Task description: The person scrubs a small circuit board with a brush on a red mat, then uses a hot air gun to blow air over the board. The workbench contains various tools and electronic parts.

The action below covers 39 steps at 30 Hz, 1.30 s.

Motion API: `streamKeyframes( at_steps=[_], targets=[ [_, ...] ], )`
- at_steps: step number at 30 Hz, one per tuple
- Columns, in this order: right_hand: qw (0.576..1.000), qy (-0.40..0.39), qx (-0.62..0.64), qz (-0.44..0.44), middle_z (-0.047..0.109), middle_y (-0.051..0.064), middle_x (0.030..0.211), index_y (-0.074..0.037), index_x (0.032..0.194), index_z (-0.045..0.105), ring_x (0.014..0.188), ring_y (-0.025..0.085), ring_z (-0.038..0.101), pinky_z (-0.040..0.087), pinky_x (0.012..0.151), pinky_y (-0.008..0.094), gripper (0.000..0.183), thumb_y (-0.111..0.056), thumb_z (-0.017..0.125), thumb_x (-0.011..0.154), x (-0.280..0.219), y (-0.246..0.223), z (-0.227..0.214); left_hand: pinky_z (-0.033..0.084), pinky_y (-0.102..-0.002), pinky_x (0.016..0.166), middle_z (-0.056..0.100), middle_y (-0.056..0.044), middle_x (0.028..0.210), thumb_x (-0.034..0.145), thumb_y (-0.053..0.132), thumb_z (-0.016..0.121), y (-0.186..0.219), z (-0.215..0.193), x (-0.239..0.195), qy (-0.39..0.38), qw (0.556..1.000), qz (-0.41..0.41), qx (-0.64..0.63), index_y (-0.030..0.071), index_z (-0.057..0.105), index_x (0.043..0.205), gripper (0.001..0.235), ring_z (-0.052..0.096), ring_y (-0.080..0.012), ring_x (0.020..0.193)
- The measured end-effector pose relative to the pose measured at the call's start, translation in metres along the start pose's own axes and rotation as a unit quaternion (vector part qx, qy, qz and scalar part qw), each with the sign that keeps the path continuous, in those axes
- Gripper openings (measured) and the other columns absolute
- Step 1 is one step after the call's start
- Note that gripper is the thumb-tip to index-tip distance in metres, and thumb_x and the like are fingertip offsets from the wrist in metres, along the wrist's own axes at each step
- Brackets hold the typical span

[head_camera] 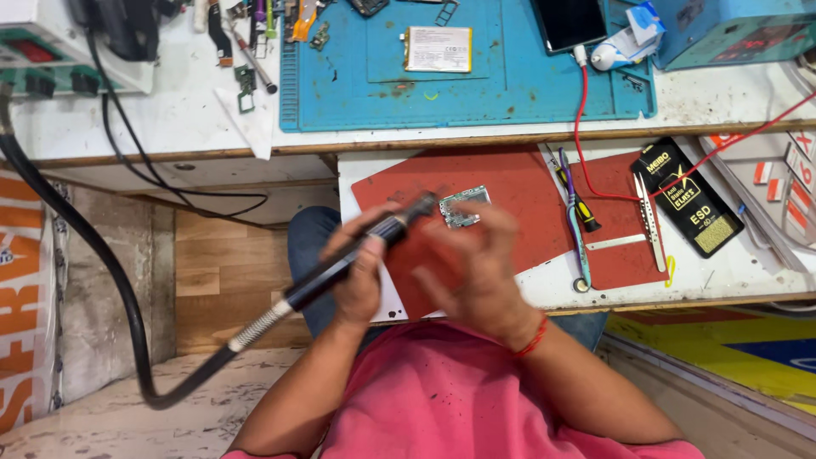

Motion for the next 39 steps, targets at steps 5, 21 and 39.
streamKeyframes(
  at_steps=[5,21,39],
  targets=[
    [0.977,-0.052,-0.008,0.204,0.058,0.018,0.128,0.000,0.133,0.057,0.121,0.036,0.057,0.047,0.106,0.042,0.042,-0.002,0.070,0.092,-0.019,0.102,-0.019,0.061,-0.033,0.103,0.074,-0.017,0.123,0.097,0.028,0.073,0.014,0.017,0.013,-0.147,0.976,0.124,0.106,0.000,0.068,0.124,0.038,0.075,-0.0222,0.114],
    [0.977,-0.099,-0.091,0.166,0.059,0.015,0.131,-0.001,0.124,0.067,0.123,0.037,0.053,0.044,0.106,0.046,0.037,-0.001,0.067,0.088,-0.019,0.104,-0.006,0.054,-0.039,0.102,0.075,-0.011,0.115,0.091,0.029,0.078,0.015,0.015,0.025,-0.073,0.970,0.132,0.191,0.004,0.070,0.121,0.039,0.068,-0.0282,0.110],
    [0.971,-0.212,-0.087,0.070,0.055,0.019,0.142,-0.001,0.133,0.062,0.131,0.042,0.051,0.041,0.111,0.050,0.049,-0.009,0.071,0.085,0.003,0.109,0.008,0.051,-0.040,0.105,0.076,-0.009,0.108,0.089,0.026,0.077,0.019,0.016,0.032,-0.077,0.970,0.140,0.181,0.003,0.073,0.110,0.031,0.068,-0.0259,0.108]
  ],
)
Point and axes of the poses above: each hand's wrist, its own x-axis towards the middle knuckle, its own z-axis out of the palm, y = z × x, the point moved 9 cm from there along x, towards the middle knuckle
